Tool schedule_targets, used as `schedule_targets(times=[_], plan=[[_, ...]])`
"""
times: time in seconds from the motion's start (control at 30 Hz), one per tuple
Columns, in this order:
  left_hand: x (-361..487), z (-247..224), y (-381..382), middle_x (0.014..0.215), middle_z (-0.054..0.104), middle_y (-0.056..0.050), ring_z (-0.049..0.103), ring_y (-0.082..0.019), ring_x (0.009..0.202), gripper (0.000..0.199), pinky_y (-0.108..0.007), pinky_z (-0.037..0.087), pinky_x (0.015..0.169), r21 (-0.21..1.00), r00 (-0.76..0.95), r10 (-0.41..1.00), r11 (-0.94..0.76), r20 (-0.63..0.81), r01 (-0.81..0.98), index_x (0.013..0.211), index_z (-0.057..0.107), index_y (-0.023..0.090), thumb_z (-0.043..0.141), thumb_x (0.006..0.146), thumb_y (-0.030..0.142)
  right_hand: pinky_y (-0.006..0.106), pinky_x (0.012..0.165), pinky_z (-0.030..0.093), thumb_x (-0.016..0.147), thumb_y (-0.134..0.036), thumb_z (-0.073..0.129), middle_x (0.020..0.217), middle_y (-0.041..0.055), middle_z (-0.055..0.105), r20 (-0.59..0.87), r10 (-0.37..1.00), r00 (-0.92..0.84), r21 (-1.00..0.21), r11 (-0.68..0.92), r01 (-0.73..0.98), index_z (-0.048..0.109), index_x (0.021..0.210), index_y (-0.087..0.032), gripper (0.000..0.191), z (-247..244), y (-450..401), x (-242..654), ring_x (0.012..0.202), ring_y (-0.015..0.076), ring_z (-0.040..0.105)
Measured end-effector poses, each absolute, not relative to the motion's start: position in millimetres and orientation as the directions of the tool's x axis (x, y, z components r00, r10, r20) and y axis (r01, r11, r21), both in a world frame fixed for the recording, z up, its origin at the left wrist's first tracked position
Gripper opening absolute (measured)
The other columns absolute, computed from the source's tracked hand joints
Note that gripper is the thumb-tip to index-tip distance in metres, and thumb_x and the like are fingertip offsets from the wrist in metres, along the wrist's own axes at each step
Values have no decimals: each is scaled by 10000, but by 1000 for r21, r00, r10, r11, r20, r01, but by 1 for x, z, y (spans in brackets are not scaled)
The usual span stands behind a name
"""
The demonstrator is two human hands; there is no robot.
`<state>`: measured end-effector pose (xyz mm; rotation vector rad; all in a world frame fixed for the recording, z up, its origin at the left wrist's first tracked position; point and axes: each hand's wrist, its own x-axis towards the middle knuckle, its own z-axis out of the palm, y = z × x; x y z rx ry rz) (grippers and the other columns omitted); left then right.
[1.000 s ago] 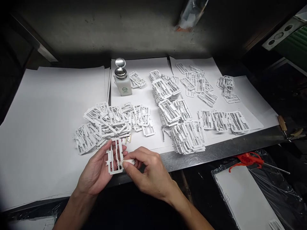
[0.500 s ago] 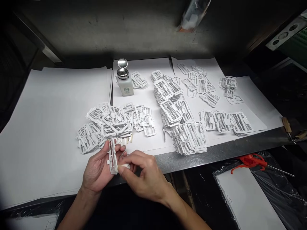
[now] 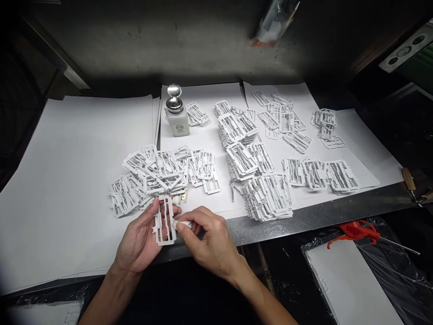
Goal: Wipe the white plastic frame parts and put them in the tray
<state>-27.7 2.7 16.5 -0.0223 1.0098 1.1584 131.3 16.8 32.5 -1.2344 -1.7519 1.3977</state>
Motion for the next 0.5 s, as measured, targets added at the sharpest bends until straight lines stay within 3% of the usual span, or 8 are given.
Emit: schedule_targets(times=[0.1, 0.23, 0.5], plan=[[-26, 19, 3, 864, 675, -103, 640, -199, 848, 267, -346, 501, 837, 492, -4, 733, 452, -680, -744, 1032, 630, 115, 544, 835, 272, 239, 597, 417, 850, -220, 568, 766, 16, 601, -155, 869, -469, -940, 17, 341, 659, 866, -173, 104, 31, 16, 137, 646, 116, 521], [-24, 21, 4, 908, 681, -103, 634, -212, 914, 288, -368, 481, 887, 528, -41, 744, 433, -667, -730, 1067, 631, 119, 539, 832, 258, 235, 594, 420, 840, -239, 584, 770, 16, 627, -216, 883, -416, -938, -70, 339, 670, 859, -181, 105, 30, 17, 140, 656, 122, 527], [-23, 22, 5, 939, 677, -98, 618, -222, 954, 206, -287, 505, 770, 557, -19, 767, 448, -641, -700, 952, 655, 135, 564, 819, 263, 241, 634, 471, 819, -299, 621, 819, 31, 662, -333, 879, -341, -942, -329, 71, 662, 877, -160, 156, 27, 20, 134, 690, 134, 584]])
